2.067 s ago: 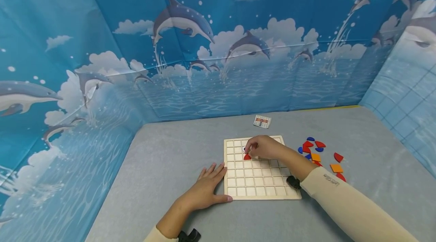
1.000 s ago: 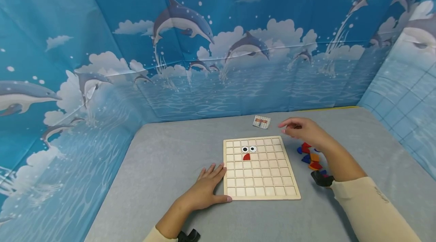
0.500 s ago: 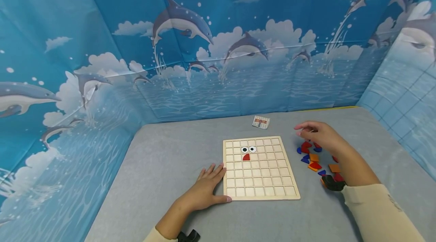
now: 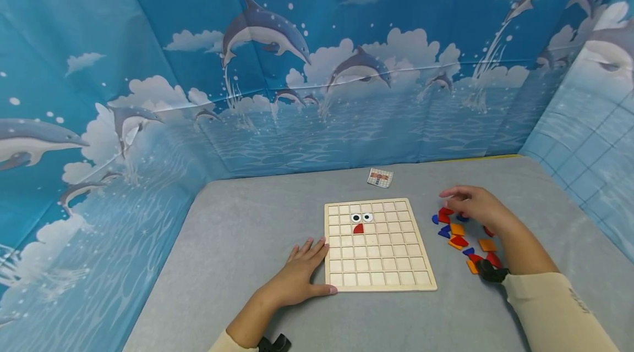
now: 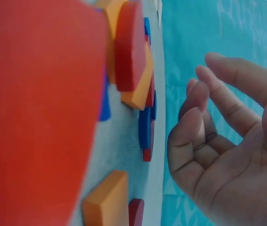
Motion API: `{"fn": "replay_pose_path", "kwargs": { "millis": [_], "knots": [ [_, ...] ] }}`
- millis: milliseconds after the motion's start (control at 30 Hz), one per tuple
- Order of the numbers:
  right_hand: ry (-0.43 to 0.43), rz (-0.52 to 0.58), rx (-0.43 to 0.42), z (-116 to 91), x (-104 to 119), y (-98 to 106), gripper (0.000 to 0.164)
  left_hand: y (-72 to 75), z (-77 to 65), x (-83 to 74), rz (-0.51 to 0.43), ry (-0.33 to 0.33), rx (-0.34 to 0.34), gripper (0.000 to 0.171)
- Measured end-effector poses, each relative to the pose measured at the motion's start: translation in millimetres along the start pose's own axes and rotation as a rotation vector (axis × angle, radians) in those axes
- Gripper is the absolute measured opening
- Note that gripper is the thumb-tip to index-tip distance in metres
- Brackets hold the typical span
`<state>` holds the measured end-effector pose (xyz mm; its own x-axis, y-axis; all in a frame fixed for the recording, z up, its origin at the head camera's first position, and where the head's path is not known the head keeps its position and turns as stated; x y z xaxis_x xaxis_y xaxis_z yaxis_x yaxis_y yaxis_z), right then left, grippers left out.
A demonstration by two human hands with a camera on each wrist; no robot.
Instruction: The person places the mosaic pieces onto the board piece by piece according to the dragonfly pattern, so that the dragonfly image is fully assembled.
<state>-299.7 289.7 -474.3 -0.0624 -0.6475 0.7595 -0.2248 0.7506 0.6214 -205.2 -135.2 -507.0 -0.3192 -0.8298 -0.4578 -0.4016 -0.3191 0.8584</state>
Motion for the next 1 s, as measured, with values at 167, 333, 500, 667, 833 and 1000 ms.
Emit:
{"fn": "replay_pose_path", "kwargs": {
  "millis": [167,333,500,667,833,1000],
  "knots": [
    [0.005,0.018,0.007,1,-6,-4,0.048,0.2,-0.6,0.6,0.003,-0.003,-0.002,0.099],
    [-0.01,0.026,0.012,1,-12,-8,0.048,-0.1,-1.0,0.8,0.001,-0.002,0.003,0.099],
    [-0.022,0.019,0.008,2,-17,-9,0.047,-0.6,-0.7,0.0,0.001,0.005,0.01,0.099],
    [-0.031,0.006,0.004,3,-19,-11,0.045,0.3,-1.1,-0.6,0.001,0.009,0.012,0.099],
    [-0.011,-0.009,-0.01,5,-19,-12,0.041,0.5,-1.2,-0.8,0.006,0.011,0.008,0.1],
    [-0.036,-0.034,-0.02,5,-18,-12,0.039,1.1,-1.9,-1.4,0.008,0.013,0.006,0.1]
  ]
}}
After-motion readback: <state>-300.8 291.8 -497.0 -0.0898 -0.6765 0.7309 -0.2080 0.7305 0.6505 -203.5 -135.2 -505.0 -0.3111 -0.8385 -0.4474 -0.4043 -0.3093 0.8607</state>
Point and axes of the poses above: each hand's wrist, its own z-axis towards the middle knuckle, its own y-axis out of the back of the hand, x = y × z, the point moved 5 cm from there along z, towards the middle knuckle, and after that the axes turned 6 degrees about y, right-handed, at the moved point
